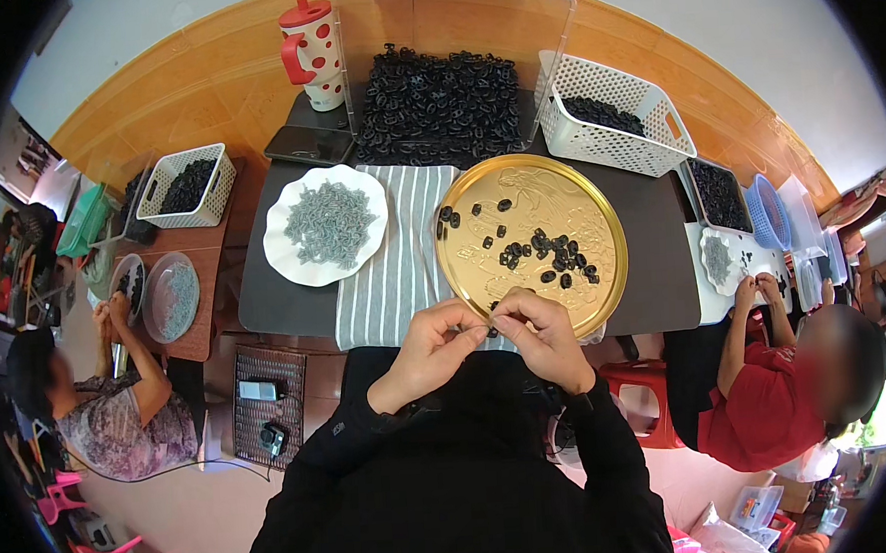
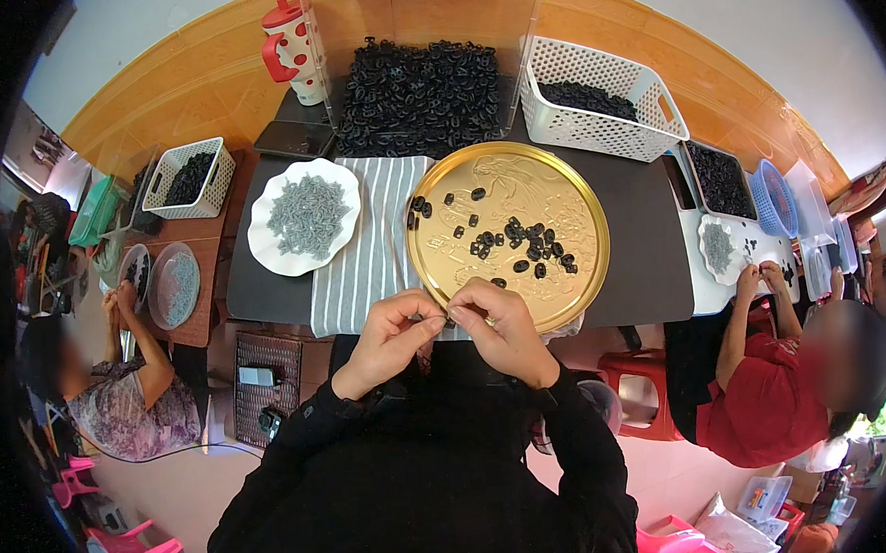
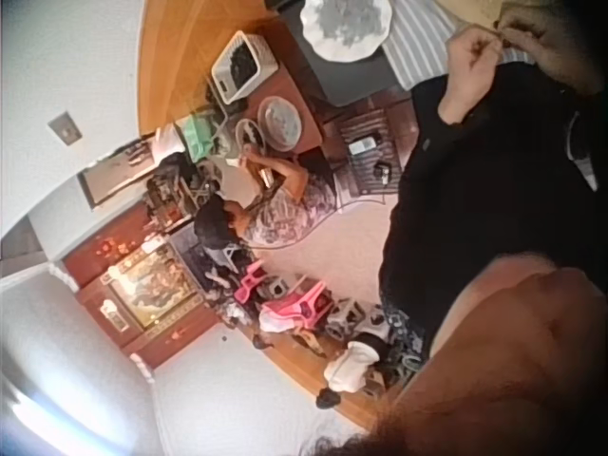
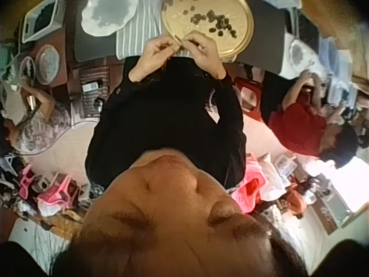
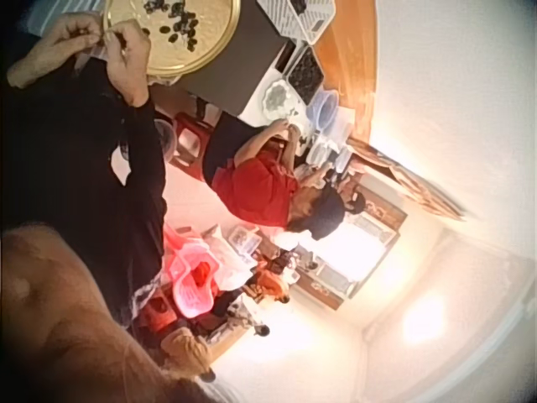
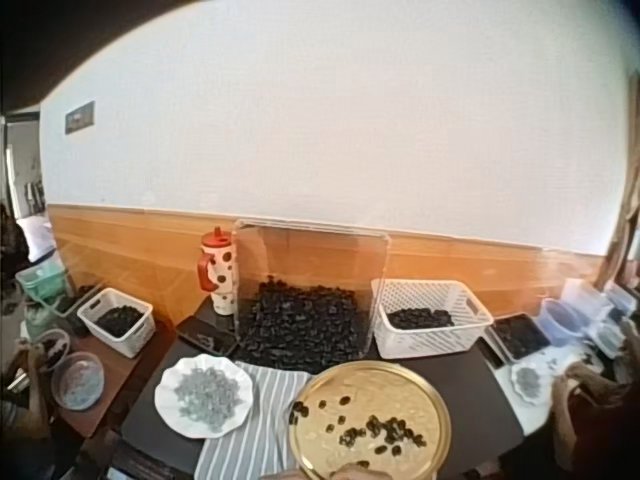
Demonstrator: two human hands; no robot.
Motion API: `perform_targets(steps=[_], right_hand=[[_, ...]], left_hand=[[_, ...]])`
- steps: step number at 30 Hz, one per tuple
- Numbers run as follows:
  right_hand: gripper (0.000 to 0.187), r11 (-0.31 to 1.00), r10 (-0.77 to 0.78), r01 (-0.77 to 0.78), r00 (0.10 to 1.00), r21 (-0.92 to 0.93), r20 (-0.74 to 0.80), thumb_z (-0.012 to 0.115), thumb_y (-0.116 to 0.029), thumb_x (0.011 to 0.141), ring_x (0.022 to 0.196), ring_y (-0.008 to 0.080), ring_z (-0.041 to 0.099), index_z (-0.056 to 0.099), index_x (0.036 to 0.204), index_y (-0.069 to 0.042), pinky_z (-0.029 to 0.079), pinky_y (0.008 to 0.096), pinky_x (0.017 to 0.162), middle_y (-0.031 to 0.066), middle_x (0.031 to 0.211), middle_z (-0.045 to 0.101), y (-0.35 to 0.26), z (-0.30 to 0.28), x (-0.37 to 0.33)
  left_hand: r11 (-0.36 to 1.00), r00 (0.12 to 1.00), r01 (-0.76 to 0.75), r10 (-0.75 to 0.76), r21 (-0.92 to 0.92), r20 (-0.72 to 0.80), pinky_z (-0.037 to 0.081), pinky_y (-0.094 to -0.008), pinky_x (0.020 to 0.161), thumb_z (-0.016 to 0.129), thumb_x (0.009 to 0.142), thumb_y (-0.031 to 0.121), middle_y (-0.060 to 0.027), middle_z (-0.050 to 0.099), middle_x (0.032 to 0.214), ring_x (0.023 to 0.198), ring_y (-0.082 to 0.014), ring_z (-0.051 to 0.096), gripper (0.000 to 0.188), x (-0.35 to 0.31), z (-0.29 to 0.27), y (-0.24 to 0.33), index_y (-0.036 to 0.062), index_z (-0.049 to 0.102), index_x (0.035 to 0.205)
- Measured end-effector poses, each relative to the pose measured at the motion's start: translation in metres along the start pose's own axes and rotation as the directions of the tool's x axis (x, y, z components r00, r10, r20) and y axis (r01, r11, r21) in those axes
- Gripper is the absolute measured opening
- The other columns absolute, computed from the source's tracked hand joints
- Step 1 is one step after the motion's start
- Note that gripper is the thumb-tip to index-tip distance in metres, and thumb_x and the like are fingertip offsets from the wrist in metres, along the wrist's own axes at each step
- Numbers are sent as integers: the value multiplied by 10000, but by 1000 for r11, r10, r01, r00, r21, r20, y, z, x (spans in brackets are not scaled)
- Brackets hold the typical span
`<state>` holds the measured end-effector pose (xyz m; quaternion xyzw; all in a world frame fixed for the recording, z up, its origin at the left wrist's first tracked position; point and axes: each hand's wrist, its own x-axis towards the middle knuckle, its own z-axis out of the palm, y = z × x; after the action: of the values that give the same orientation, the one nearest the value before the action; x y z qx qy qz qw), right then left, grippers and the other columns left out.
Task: The person assembles small plastic components by hand, fitting the pieces together and picking up parts from a tray.
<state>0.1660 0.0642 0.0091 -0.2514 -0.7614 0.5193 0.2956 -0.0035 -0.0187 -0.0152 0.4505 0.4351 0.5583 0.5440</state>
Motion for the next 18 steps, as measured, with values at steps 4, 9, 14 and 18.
perform_targets(steps=[4,9,14,18], right_hand=[[25,999,-35,35,998,-7,49,585,-2,853,658,161,531,569,858,17,423,260,619,83,743,551,-3,0,2],[23,991,-62,73,993,-113,96,552,13,865,669,157,536,540,845,14,420,265,620,72,739,543,-1,2,-1],[34,999,-1,0,1000,-37,-29,546,13,873,658,127,523,542,840,8,416,246,604,51,735,528,6,15,-11],[29,999,37,-36,998,9,-58,546,6,884,661,103,522,553,856,11,422,229,600,36,754,543,12,14,-13]], left_hand=[[998,999,-20,17,66,51,430,-193,517,579,909,48,-30,521,840,615,-61,524,90,0,-4,0,-30,584,864],[995,999,-25,21,99,41,419,-192,512,570,908,36,-27,513,816,608,-58,516,91,-3,-1,4,-34,577,851],[978,991,-127,131,164,-18,403,-187,512,571,896,14,-34,517,828,611,-53,502,78,-4,5,1,-40,580,840],[978,988,-143,151,149,-44,393,-188,520,573,886,1,-41,521,840,625,-53,493,59,-4,7,1,-44,588,851]])
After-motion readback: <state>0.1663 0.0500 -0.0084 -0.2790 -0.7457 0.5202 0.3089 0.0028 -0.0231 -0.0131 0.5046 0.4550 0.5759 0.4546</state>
